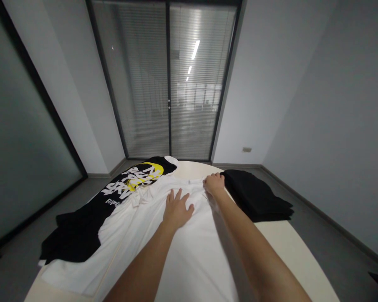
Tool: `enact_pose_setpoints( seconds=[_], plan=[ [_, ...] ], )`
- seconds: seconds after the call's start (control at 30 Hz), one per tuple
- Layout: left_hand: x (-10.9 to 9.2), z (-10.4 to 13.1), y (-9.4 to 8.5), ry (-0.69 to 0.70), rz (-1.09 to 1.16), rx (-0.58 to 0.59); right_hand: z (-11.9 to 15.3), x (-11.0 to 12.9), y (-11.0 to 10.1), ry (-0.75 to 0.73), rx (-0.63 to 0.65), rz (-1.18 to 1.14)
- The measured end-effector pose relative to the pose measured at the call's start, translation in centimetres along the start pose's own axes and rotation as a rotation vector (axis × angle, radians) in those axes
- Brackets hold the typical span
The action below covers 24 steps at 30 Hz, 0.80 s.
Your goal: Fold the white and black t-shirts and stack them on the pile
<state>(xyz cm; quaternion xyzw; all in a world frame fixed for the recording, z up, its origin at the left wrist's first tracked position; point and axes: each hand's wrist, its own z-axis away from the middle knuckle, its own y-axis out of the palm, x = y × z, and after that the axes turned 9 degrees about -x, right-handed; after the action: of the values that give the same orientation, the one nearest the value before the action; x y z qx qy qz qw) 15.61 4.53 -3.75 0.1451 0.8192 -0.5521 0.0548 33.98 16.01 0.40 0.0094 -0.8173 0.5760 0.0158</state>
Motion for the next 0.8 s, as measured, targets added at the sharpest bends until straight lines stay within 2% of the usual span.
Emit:
enact_pose_setpoints(
  seconds=[0.27, 0.4, 0.5, 0.63, 0.8],
  plan=[
    [-0.1, -0.2, 0.1, -0.021, -0.014, -0.003, -0.5, 1.2, 0.5, 0.097, -0.044, -0.115],
    [0.0, -0.4, 0.2, -0.042, -0.030, 0.005, -0.4, 0.3, 0.6, 0.013, 0.010, -0.222],
    [0.1, -0.5, 0.3, -0.052, -0.037, 0.001, 0.1, -1.2, -0.3, -0.058, 0.020, -0.261],
    [0.2, -0.5, 0.4, -0.046, -0.031, -0.028, 2.1, -3.5, -2.6, -0.086, 0.008, -0.264],
    [-0.4, -0.4, -0.3, 0.047, 0.027, -0.118, 7.2, -6.1, -4.3, -0.199, 0.125, -0.284]
  ],
)
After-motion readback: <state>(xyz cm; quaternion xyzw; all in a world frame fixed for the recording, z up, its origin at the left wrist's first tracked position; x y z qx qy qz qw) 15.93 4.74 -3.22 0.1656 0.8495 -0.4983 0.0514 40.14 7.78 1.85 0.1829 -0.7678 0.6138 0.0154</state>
